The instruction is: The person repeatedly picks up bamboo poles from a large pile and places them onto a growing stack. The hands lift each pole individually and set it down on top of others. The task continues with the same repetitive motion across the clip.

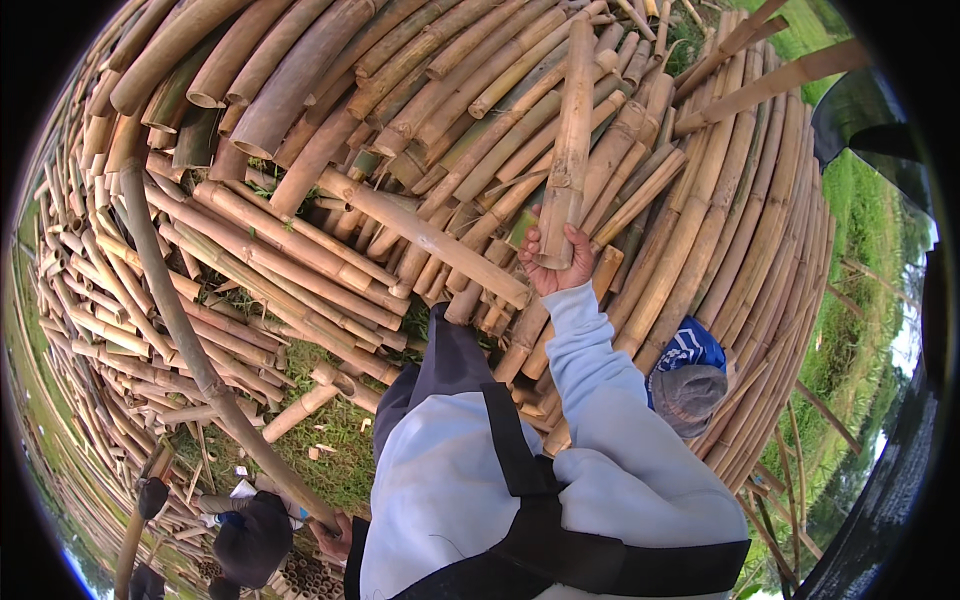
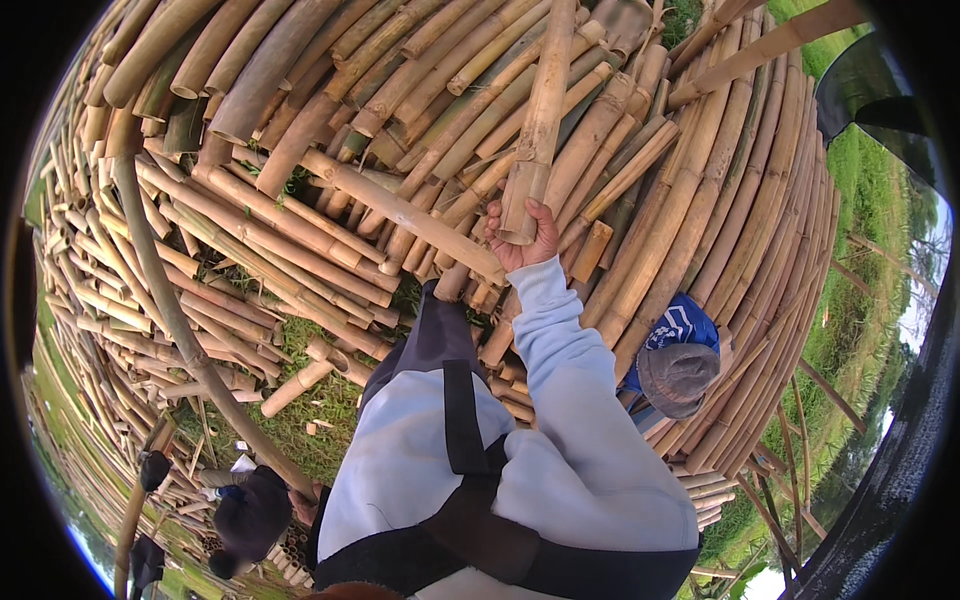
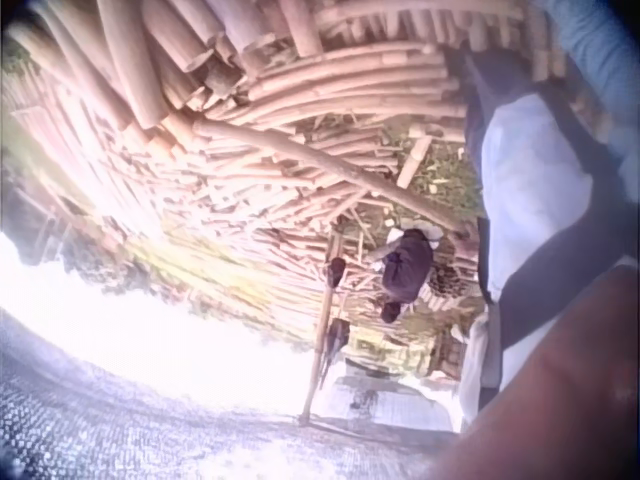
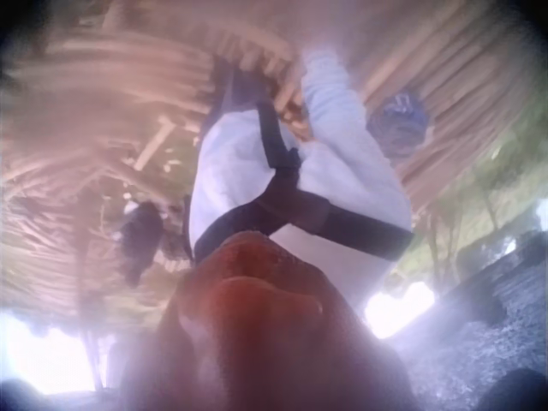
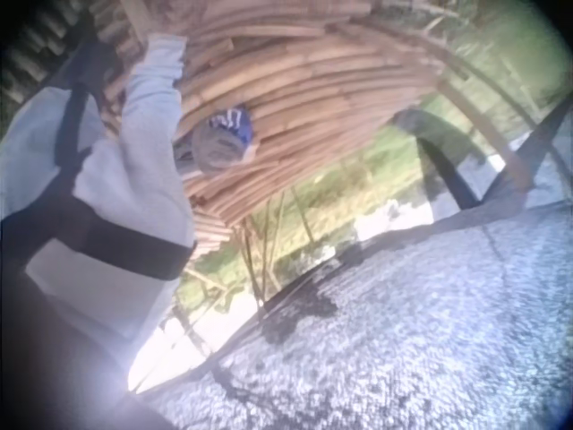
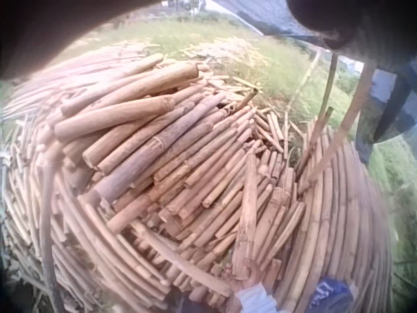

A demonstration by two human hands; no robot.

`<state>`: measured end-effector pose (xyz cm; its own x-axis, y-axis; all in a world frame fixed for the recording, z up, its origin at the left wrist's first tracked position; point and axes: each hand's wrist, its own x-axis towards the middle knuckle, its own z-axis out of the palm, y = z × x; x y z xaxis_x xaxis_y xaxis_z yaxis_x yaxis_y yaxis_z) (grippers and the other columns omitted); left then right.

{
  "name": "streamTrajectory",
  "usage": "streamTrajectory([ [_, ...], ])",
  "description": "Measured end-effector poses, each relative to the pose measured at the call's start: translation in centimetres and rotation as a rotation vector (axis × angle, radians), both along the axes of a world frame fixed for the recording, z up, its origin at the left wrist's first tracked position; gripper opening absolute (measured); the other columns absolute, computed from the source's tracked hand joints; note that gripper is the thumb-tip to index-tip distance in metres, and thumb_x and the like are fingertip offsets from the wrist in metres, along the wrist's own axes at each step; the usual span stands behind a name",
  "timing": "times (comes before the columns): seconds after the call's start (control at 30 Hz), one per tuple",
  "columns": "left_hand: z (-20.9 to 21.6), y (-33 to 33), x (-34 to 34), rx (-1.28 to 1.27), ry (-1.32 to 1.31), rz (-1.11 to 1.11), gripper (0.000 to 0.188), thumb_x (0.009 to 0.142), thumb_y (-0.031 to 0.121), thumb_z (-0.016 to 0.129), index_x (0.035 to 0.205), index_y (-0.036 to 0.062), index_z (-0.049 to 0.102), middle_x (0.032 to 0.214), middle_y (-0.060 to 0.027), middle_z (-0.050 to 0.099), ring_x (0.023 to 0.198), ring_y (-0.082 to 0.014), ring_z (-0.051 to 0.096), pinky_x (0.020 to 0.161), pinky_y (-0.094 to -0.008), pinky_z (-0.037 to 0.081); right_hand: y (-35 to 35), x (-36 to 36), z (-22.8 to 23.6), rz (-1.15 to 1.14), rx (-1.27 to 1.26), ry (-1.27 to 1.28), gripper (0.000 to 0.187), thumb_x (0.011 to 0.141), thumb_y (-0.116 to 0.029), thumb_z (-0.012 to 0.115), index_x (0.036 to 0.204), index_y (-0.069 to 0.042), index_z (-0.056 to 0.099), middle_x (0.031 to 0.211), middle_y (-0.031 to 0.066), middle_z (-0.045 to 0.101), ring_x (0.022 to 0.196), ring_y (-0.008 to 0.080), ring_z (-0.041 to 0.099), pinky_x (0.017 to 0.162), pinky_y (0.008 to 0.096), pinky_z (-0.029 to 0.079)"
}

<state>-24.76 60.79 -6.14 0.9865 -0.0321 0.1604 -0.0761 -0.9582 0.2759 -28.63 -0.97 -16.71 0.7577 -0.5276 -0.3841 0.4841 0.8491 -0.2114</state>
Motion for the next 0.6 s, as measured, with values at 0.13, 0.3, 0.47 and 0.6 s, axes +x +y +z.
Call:
streamTrajectory([
  [0.13, 3.1, -5.2, 3.4, -0.157, 0.193, -0.137, 0.029, 0.078, 0.015, 0.078, 0.092, 0.0018, 0.056, 0.066, -0.0113, 0.055, 0.052, -0.0236, 0.049, 0.053, -0.0351, 0.045, 7.7, 0.8, -1.3, 0.155, 0.042, 0.309, 0.055, 0.083, -0.022, 0.069, 0.128, 0.0, 0.048, 0.099, 0.0183, 0.063, 0.091, 0.0307, 0.066, 0.083, 0.0446, 0.056],
  [0.3, 5.2, -17.2, 7.9, -0.284, 0.516, -0.331, 0.034, 0.077, 0.01, 0.077, 0.103, -0.0012, 0.059, 0.077, -0.0147, 0.067, 0.064, -0.0224, 0.066, 0.061, -0.0334, 0.052, 13.8, 0.9, -3.4, 0.369, -0.006, 0.481, 0.053, 0.082, -0.005, 0.071, 0.129, -0.002, 0.047, 0.107, 0.0167, 0.064, 0.101, 0.0306, 0.065, 0.091, 0.0462, 0.054],
  [0.47, 0.9, -29.3, 11.5, -0.565, 0.835, -0.605, 0.042, 0.08, 0.009, 0.073, 0.117, -0.0058, 0.058, 0.082, -0.0188, 0.069, 0.068, -0.0214, 0.069, 0.062, -0.0327, 0.053, 15.0, 1.1, -4.1, 0.327, -0.045, 0.509, 0.055, 0.082, -0.002, 0.074, 0.13, -0.006, 0.048, 0.111, 0.0095, 0.063, 0.105, 0.0251, 0.064, 0.087, 0.0423, 0.055],
  [0.6, -2.9, -37.3, 12.8, -0.551, 1.096, -0.664, 0.038, 0.084, 0.015, 0.069, 0.114, -0.0075, 0.059, 0.077, -0.0191, 0.067, 0.066, -0.0236, 0.067, 0.064, -0.0357, 0.052, 15.9, 1.0, -3.5, 0.306, 0.025, 0.438, 0.051, 0.084, -0.002, 0.071, 0.129, -0.006, 0.049, 0.113, 0.0079, 0.062, 0.105, 0.0228, 0.064, 0.089, 0.0397, 0.055],
])
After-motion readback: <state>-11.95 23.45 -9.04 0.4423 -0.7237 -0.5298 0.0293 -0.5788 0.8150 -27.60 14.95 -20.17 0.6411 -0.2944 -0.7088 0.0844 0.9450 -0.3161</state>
